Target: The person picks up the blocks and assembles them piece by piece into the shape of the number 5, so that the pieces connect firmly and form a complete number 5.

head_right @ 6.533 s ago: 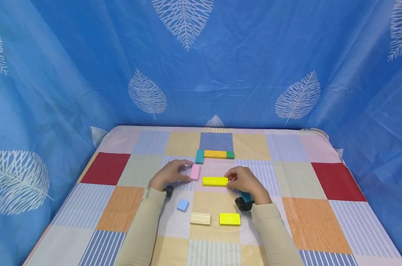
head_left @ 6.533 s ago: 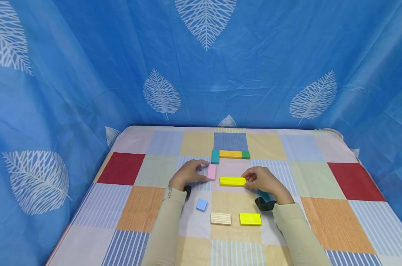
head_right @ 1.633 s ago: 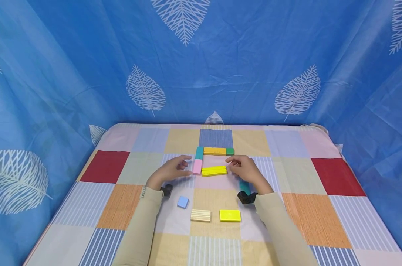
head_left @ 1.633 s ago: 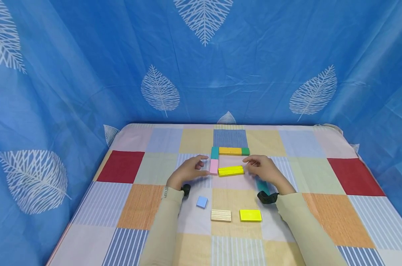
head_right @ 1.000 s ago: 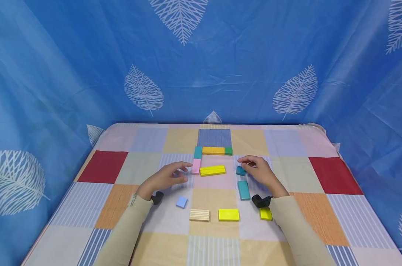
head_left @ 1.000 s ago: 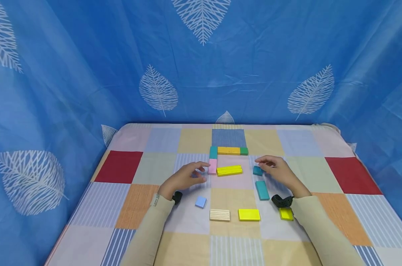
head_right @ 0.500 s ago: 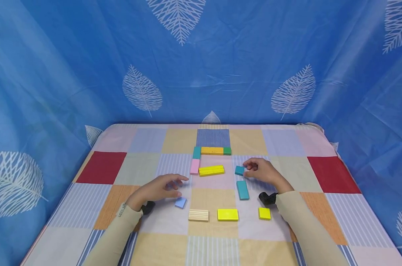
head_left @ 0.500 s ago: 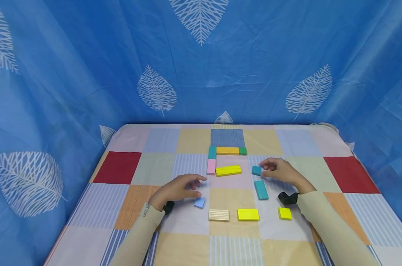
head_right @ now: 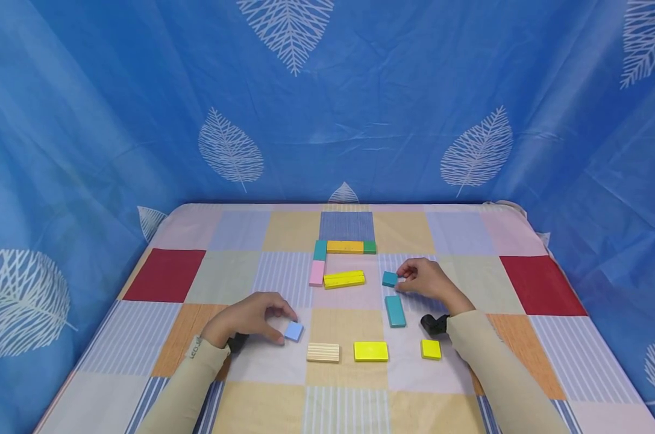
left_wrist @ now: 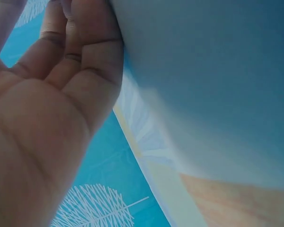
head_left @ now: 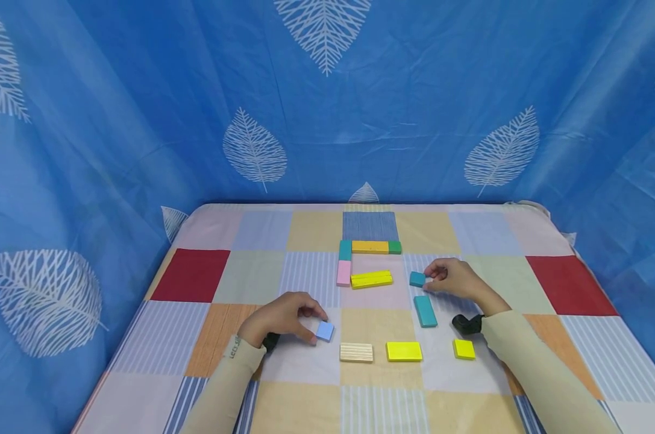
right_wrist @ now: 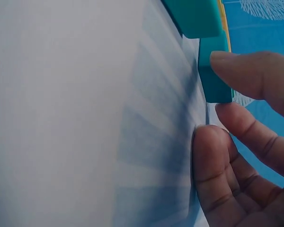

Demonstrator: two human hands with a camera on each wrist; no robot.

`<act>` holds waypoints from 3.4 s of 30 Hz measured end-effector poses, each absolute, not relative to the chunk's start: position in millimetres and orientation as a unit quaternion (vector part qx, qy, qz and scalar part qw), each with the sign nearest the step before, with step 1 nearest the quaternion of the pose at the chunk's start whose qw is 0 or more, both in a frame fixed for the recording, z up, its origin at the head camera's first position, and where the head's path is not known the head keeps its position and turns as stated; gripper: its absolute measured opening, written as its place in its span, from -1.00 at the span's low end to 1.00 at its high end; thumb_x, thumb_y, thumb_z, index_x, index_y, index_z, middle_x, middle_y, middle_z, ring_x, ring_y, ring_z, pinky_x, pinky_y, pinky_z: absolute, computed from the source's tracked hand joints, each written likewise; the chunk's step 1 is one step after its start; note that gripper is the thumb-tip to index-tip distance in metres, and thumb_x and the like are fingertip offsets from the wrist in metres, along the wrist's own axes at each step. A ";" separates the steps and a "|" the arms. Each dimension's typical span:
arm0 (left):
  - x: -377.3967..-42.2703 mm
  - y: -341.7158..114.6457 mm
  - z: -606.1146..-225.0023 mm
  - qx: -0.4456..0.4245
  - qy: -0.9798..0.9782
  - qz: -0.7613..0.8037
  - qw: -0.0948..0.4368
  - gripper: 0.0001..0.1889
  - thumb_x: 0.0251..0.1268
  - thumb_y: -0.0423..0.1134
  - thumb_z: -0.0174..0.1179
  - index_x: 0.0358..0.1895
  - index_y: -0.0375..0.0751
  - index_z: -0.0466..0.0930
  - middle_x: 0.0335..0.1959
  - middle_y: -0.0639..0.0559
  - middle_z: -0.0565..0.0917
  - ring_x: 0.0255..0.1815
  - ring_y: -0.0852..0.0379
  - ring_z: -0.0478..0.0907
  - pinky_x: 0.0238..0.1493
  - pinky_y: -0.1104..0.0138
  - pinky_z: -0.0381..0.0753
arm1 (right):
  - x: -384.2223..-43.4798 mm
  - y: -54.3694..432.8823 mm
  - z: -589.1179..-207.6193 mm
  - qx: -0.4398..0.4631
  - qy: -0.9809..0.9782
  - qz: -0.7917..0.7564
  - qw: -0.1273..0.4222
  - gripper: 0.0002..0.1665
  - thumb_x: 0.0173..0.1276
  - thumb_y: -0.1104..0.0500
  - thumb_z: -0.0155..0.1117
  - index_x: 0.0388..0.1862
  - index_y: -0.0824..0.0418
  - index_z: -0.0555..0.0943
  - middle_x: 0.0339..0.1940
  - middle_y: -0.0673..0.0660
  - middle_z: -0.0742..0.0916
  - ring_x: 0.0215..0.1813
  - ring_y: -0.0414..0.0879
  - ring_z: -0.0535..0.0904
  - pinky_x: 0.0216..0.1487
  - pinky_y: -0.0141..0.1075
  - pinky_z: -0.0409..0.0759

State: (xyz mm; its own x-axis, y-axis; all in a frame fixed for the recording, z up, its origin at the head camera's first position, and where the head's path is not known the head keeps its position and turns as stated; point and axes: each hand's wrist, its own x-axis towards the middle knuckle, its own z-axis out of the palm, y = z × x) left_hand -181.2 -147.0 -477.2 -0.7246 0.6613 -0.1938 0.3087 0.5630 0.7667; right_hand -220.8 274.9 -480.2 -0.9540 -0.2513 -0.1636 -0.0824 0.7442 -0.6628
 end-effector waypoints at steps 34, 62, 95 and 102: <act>-182.9 -147.1 -480.9 0.281 0.859 0.365 0.226 -0.72 0.08 -0.32 0.69 -0.14 -0.17 0.84 -0.27 0.21 0.67 -0.22 0.27 0.43 -0.03 0.37 0.51 | -237.8 260.1 -468.0 -0.163 0.915 -0.332 0.162 -0.72 0.29 0.24 0.64 -0.12 0.33 0.74 -0.30 0.05 0.70 -0.21 -0.03 0.52 -0.10 -0.17 0.60; -182.3 -144.6 -479.6 0.268 0.861 0.365 0.231 -0.73 0.07 -0.34 0.69 -0.15 -0.17 0.85 -0.29 0.21 0.67 -0.22 0.25 0.42 -0.04 0.36 0.50 | -239.1 246.2 -471.3 -0.164 0.908 -0.339 0.182 -0.74 0.28 0.24 0.63 -0.14 0.30 0.74 -0.29 0.06 0.68 -0.19 -0.01 0.50 -0.11 -0.16 0.56; -182.3 -144.3 -477.2 0.267 0.860 0.365 0.236 -0.73 0.09 -0.34 0.68 -0.15 -0.20 0.84 -0.28 0.18 0.65 -0.20 0.22 0.43 -0.02 0.36 0.50 | -217.6 257.0 -464.9 -0.180 0.897 -0.381 0.131 -0.67 0.47 0.25 0.48 0.11 0.40 0.72 -0.13 0.14 0.75 -0.13 0.02 0.62 -0.03 -0.17 0.66; -182.0 -143.8 -477.7 0.267 0.861 0.364 0.234 -0.73 0.08 -0.34 0.68 -0.15 -0.19 0.84 -0.26 0.19 0.67 -0.19 0.22 0.43 -0.01 0.36 0.51 | -201.9 260.7 -462.1 -0.173 0.886 -0.420 0.096 -0.69 0.51 0.29 0.42 0.14 0.42 0.71 -0.03 0.24 0.79 -0.04 0.08 0.69 -0.05 -0.30 0.70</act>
State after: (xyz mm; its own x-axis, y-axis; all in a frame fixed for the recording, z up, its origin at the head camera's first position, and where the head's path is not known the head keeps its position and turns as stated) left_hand -182.0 -143.8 -477.7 -0.7476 0.6304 -0.2090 0.2893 0.5924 0.7519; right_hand -201.9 260.7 -462.1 -0.9220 -0.3864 -0.0247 -0.2256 0.5880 -0.7767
